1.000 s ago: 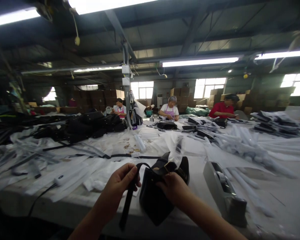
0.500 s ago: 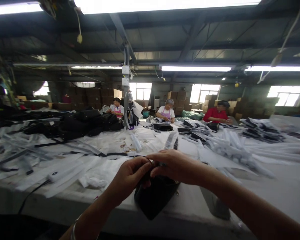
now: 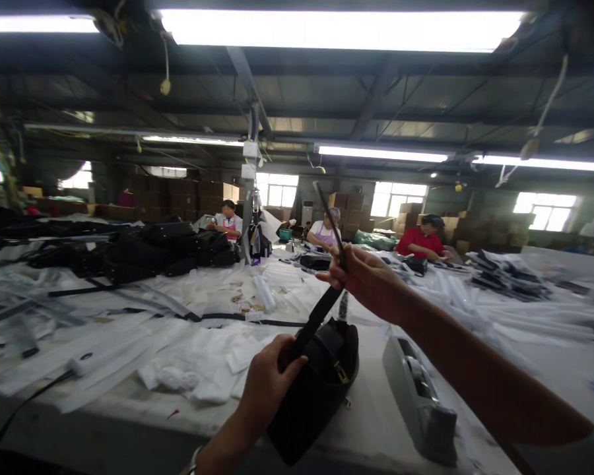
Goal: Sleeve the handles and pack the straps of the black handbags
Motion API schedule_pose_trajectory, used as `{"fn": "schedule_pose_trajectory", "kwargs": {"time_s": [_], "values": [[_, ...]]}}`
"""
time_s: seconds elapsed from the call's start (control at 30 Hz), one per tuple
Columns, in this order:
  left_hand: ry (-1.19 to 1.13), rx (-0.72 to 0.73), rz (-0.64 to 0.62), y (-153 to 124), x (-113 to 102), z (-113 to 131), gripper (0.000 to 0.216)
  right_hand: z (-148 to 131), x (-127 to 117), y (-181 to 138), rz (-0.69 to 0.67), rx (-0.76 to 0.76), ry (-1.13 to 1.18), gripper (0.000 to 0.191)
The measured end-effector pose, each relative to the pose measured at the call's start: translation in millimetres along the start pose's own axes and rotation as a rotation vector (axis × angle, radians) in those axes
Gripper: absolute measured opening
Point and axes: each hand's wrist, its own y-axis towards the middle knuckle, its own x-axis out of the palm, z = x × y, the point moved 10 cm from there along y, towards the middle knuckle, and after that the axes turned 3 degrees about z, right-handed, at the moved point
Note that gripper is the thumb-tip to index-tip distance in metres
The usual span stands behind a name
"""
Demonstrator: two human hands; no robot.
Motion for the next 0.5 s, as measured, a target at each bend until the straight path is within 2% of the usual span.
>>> {"fn": "schedule_pose_trajectory", "kwargs": {"time_s": [0.1, 0.2, 0.37, 0.43, 0.5], "values": [[0.001, 0.045, 0.002, 1, 0, -1, 0.019, -13, 2, 1, -0.007, -0.047, 0.065, 0.031], [-0.012, 0.093, 0.01, -1, -2, -2, 0.022, -26, 0, 1, 0.015, -0.08, 0.033, 0.027], [-0.046, 0.029, 0.069, -6, -8, -16, 0.032, -43, -9, -2, 0.086, -0.108, -0.029, 0.013], [-0.068, 0.001, 0.11, -7, -13, -20, 0.035, -34, -9, -5, 0.076, -0.033, -0.169, 0.014], [-0.094, -0.003, 0.13, -7, -16, -20, 0.038, -12, -7, -11, 0.017, 0.092, -0.439, 0.02]]}}
